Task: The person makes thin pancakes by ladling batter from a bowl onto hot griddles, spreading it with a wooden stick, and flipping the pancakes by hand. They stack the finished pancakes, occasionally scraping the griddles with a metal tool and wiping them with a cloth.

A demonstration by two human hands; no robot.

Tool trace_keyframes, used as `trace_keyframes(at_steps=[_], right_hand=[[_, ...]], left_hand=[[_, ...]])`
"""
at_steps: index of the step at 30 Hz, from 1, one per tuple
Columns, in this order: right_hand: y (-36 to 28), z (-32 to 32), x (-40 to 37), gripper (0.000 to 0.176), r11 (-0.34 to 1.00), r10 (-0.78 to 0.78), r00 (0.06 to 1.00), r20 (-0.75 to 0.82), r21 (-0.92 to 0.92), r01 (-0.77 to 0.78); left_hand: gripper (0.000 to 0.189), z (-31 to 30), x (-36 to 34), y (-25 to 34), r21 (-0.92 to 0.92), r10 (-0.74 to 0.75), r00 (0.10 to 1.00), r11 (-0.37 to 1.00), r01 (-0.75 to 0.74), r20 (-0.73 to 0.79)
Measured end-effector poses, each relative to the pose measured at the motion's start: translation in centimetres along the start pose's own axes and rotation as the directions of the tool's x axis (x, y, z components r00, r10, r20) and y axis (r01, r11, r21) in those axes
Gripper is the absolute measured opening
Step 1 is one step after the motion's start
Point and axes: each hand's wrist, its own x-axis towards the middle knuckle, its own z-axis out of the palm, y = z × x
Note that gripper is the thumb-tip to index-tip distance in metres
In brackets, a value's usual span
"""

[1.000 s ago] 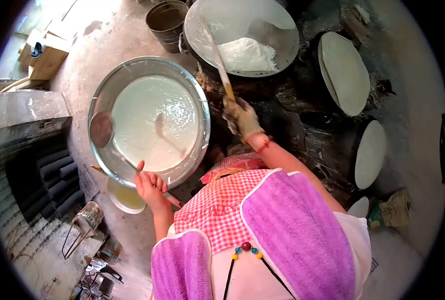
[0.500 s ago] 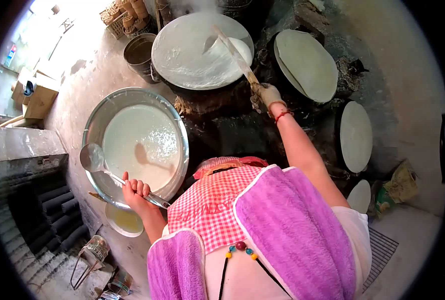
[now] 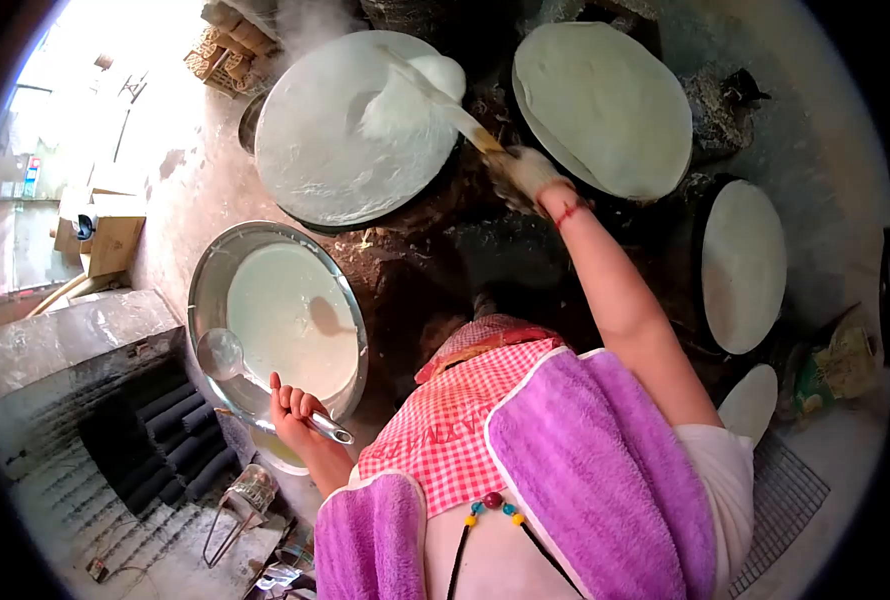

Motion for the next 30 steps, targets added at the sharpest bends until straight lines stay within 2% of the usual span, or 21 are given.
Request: trace_keyframes(at_steps=[2, 3, 5, 6, 7, 9, 11, 13, 14, 15, 17, 18, 19, 20, 21, 22, 23, 25, 26, 27, 30], right_hand=[[-2.2, 2.2, -0.3, 0.03, 0.994, 0.099, 0.989, 0.106, -0.058, -0.093], [-5.2, 3.3, -3.5, 0.033, 0.969, 0.076, 0.993, 0.092, -0.242, -0.052], [-7.7, 3.8, -8.3, 0.038, 0.926, -0.114, 0.987, 0.115, -0.348, 0.148], [-2.7, 2.5, -2.8, 0.043, 0.873, -0.468, 0.868, 0.165, -0.067, 0.483], [-4.6, 2.0, -7.5, 0.04, 0.971, -0.238, 0.969, 0.072, 0.021, 0.237], [-2.2, -0.8, -6.0, 0.044, 0.889, -0.445, 0.896, 0.005, 0.126, 0.441], [0.6, 0.1, -3.3, 0.043, 0.86, -0.257, 0.963, 0.082, 0.474, 0.189], [0.9, 5.4, -5.0, 0.044, 0.971, -0.237, 0.971, 0.032, 0.053, 0.235], [-0.8, 7.2, -6.6, 0.043, 0.988, -0.151, 0.984, 0.089, 0.04, 0.148], [-2.0, 9.0, -5.6, 0.044, 0.952, -0.292, 0.934, 0.208, 0.161, 0.262], [-3.3, 7.2, -7.2, 0.044, 0.969, -0.215, 0.959, 0.182, -0.08, 0.233], [-2.6, 6.4, -6.2, 0.043, 0.932, -0.361, 0.923, 0.134, 0.034, 0.36], [-1.7, 4.9, -3.9, 0.04, 0.922, -0.364, 0.925, 0.108, 0.184, 0.341], [-0.8, 3.5, -1.7, 0.037, 0.887, -0.366, 0.927, 0.081, 0.331, 0.322], [-2.9, 3.1, -4.2, 0.034, 0.972, -0.22, 0.974, -0.053, 0.076, 0.224], [-2.9, 3.6, -3.6, 0.034, 0.972, -0.209, 0.976, -0.054, 0.095, 0.213], [-3.1, 4.2, -2.9, 0.034, 0.972, -0.2, 0.978, -0.06, 0.115, 0.206], [-3.5, 6.9, -3.1, 0.035, 0.945, -0.319, 0.947, 0.041, 0.089, 0.314], [-3.6, 7.6, -5.2, 0.036, 0.98, -0.186, 0.965, 0.186, -0.034, 0.196], [-2.1, 7.8, -4.7, 0.037, 0.987, -0.158, 0.962, 0.224, -0.001, 0.163], [-0.7, 5.1, -8.3, 0.038, 0.995, -0.096, 0.95, 0.299, 0.057, 0.083]], left_hand=[[0.029, 0.9, -0.6, -0.5, -0.012, -0.016, 1.0, 1.0, 0.016, -0.025], [0.029, 1.0, -0.6, -0.6, 0.003, -0.014, 1.0, 1.0, 0.014, 0.005], [0.03, 1.9, -1.1, -0.8, 0.04, -0.004, 1.0, 0.999, 0.003, 0.021], [0.03, 2.4, -1.5, -0.9, 0.06, 0.003, 0.998, 0.998, -0.006, 0.055], [0.03, 2.7, -1.9, -0.9, 0.077, 0.018, 0.996, 0.997, -0.024, 0.087], [0.031, 2.9, -2.3, -1.5, 0.113, 0.103, 0.991, 0.987, -0.112, 0.083], [0.034, 3.7, -2.5, -2.0, 0.383, 0.224, 0.974, 0.901, -0.203, -0.011], [0.035, 3.4, -1.4, -2.2, 0.325, 0.101, 0.994, 0.94, -0.108, 0.038], [0.035, 3.8, -0.7, -2.3, 0.258, 0.028, 0.999, 0.965, -0.037, 0.038], [0.035, 4.5, -0.3, -2.5, 0.193, -0.048, 0.998, 0.981, 0.038, 0.044], [0.036, 6.2, -0.8, -3.0, 0.229, -0.059, 0.994, 0.973, 0.038, 0.087], [0.037, 7.4, -1.1, -3.2, 0.266, -0.073, 0.99, 0.963, 0.038, 0.124], [0.037, 8.2, -1.1, -3.3, 0.252, -0.062, 0.99, 0.967, 0.028, 0.127], [0.038, 8.8, -1.1, -3.4, 0.39, -0.104, 0.972, 0.921, 0.013, 0.213], [0.04, 9.7, -1.3, -3.5, 0.528, -0.161, 0.946, 0.849, -0.013, 0.281], [0.042, 11.9, -1.7, -4.8, 0.684, -0.107, 0.981, 0.729, -0.033, 0.161], [0.042, 12.9, -1.6, -5.9, 0.687, -0.165, 0.959, 0.725, -0.042, 0.233], [0.04, 14.3, 0.1, -6.2, 0.78, -0.35, 0.906, 0.625, 0.038, 0.237], [0.038, 15.3, 0.7, -6.9, 0.724, -0.395, 0.895, 0.677, 0.133, 0.205], [0.036, 16.5, 1.2, -7.9, 0.655, -0.443, 0.875, 0.723, 0.221, 0.194], [0.032, 17.1, 0.5, -9.0, 0.503, -0.455, 0.858, 0.814, 0.292, 0.239]])
